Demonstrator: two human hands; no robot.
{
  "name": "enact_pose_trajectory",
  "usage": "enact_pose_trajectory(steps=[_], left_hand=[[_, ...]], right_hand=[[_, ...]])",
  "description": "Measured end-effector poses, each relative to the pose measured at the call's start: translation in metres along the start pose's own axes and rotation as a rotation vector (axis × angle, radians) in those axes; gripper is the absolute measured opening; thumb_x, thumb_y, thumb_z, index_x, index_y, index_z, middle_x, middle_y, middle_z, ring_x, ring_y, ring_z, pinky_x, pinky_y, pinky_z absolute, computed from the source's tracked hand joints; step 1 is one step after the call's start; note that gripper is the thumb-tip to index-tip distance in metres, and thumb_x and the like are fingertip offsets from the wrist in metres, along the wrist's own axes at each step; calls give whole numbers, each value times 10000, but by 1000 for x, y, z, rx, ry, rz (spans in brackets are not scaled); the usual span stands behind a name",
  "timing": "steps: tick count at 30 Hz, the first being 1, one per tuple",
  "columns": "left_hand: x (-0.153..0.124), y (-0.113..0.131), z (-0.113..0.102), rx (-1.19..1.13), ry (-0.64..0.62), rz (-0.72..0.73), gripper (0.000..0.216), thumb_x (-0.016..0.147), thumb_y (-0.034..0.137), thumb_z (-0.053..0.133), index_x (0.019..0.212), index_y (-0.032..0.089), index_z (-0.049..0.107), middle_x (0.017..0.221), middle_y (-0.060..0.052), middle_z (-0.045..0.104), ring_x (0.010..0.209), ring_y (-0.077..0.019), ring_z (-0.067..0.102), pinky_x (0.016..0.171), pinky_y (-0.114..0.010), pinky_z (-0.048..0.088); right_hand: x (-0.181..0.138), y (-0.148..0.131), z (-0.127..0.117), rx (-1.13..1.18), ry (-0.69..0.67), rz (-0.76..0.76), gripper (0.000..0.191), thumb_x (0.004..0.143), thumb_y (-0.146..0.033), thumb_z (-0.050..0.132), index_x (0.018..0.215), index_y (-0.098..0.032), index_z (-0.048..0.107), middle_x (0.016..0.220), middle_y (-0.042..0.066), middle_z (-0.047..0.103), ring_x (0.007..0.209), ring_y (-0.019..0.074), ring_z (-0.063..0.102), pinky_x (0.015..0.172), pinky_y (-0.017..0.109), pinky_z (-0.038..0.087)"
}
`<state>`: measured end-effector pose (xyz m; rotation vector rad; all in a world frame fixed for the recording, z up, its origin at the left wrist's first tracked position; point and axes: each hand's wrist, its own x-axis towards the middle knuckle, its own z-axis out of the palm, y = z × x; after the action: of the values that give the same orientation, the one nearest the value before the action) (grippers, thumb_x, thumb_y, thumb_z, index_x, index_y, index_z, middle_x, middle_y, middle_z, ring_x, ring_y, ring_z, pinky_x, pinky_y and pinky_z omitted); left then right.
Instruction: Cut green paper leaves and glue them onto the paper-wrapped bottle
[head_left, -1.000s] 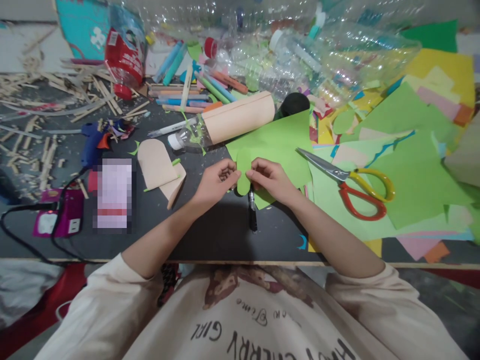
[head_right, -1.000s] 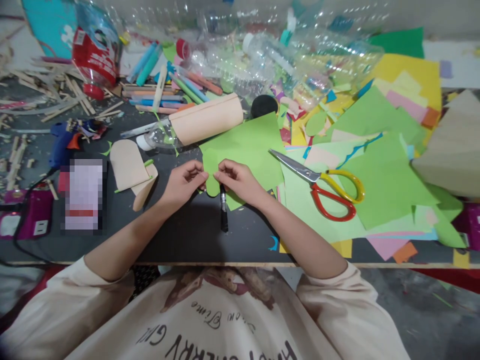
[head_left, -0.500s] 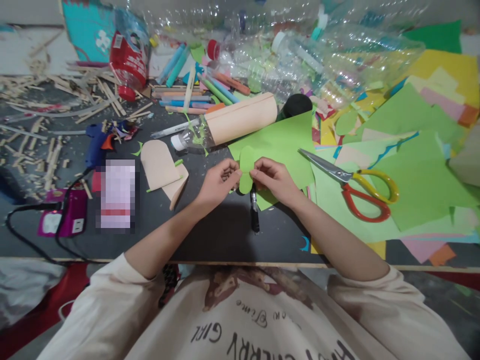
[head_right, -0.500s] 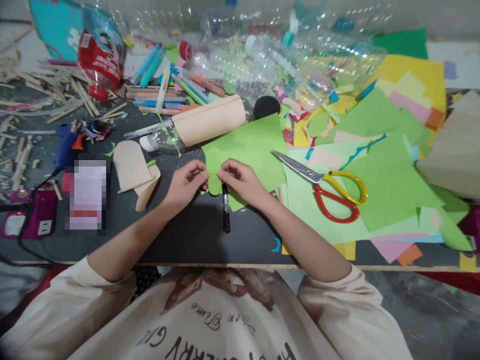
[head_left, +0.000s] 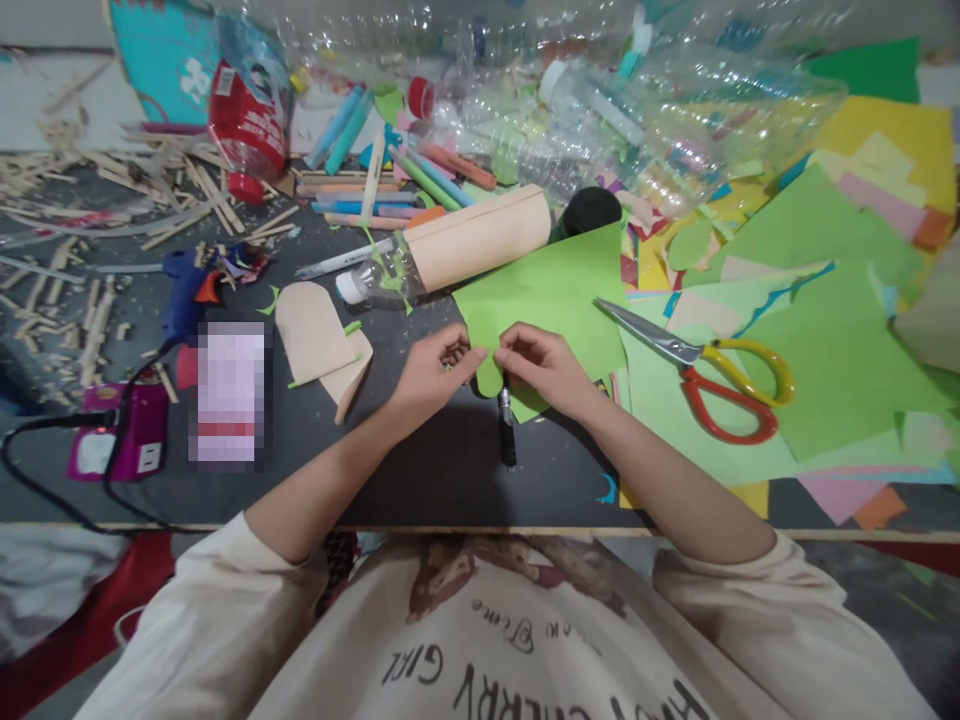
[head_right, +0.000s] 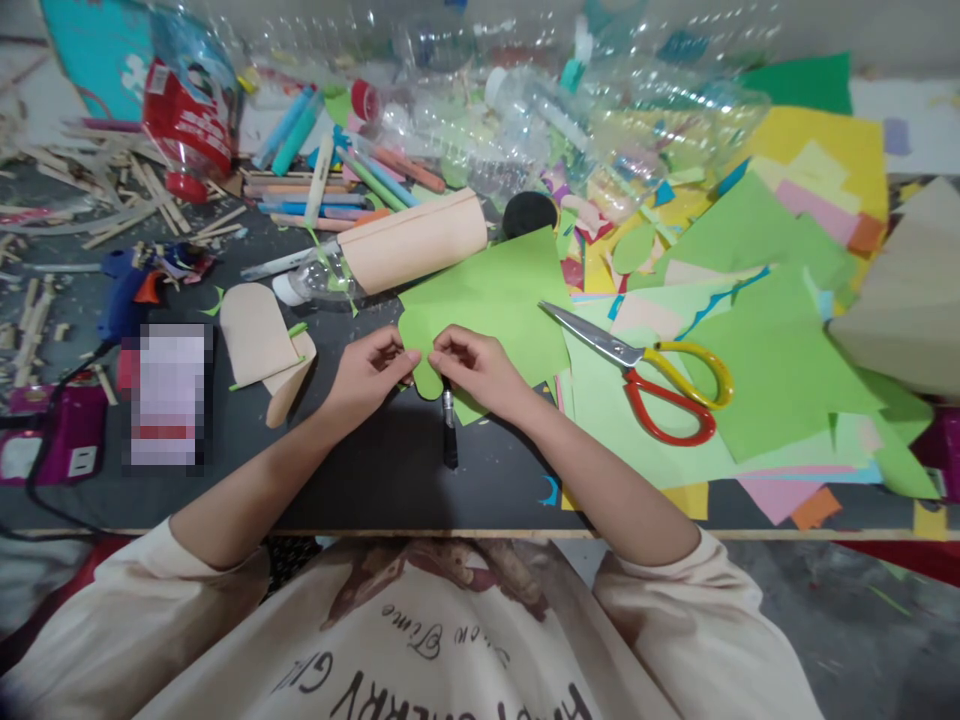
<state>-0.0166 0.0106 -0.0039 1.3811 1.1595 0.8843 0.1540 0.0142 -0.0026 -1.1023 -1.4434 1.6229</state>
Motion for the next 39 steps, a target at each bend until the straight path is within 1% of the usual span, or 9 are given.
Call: enact_pose_trajectory(steps=[6,10,17,21,24,29,32,35,39], left_hand=[[-1,1,0,98,-14,51,263,800,363,592,646,181,481,553,56,451,515,-75,426,518,-216,355],[-2,3,1,135,-22,48,250,801,335,578,637,182,468,547,57,446,521,-75,422,523,-215,346],[0,0,2,68,10,32,204,774,310,570,650,196,455,522,60,478,499,-84,467,517,-216,380],[-1,2,1,12,42,5,235,766,321,609,642,194,456,510,65,472,478,-77,476,499,-210,381],[0,5,-2,-66,124,-1,274,763,355,632,640,194,447,517,66,475,466,-68,488,488,-198,394],[3,5,-6,-142,261,60,267,747,362,635,638,191,462,515,69,474,456,-64,477,485,-191,421],[3,4,-6,-151,274,63,226,756,333,622,657,187,481,517,67,497,458,-64,488,495,-189,430],[3,2,-6,-164,280,59,223,755,339,626,670,187,487,520,69,501,453,-62,493,495,-188,432],[3,2,-6,-153,287,36,234,758,352,630,666,192,485,524,67,504,457,-64,500,492,-189,428]], right_hand=[[0,3,1,-37,13,1,251,767,-391,609,698,-213,447,563,-72,378,480,81,376,474,238,300],[0,3,1,-66,32,-10,234,766,-361,594,681,-210,436,563,-72,391,467,76,383,469,237,295],[1,2,1,-15,45,9,282,764,-400,616,684,-216,417,548,-75,407,451,76,403,453,227,328],[1,2,1,-77,46,-20,307,783,-468,597,699,-214,445,569,-63,422,465,80,401,460,230,314],[-3,0,0,-323,34,-107,285,823,-473,556,741,-206,503,557,-51,459,472,89,397,490,235,301],[-10,-2,3,-1001,-35,-204,245,833,-395,541,929,-182,613,626,32,642,527,155,498,503,264,198],[-11,-2,4,-1182,-45,-216,258,844,-267,469,1012,-161,633,685,69,695,534,177,530,499,282,168],[-10,-1,2,-1156,-13,-245,253,827,-229,457,960,-165,662,672,63,687,535,172,534,500,280,210],[-7,3,-8,-859,88,-385,318,890,-202,385,1013,-203,678,750,59,639,660,171,566,592,275,376]])
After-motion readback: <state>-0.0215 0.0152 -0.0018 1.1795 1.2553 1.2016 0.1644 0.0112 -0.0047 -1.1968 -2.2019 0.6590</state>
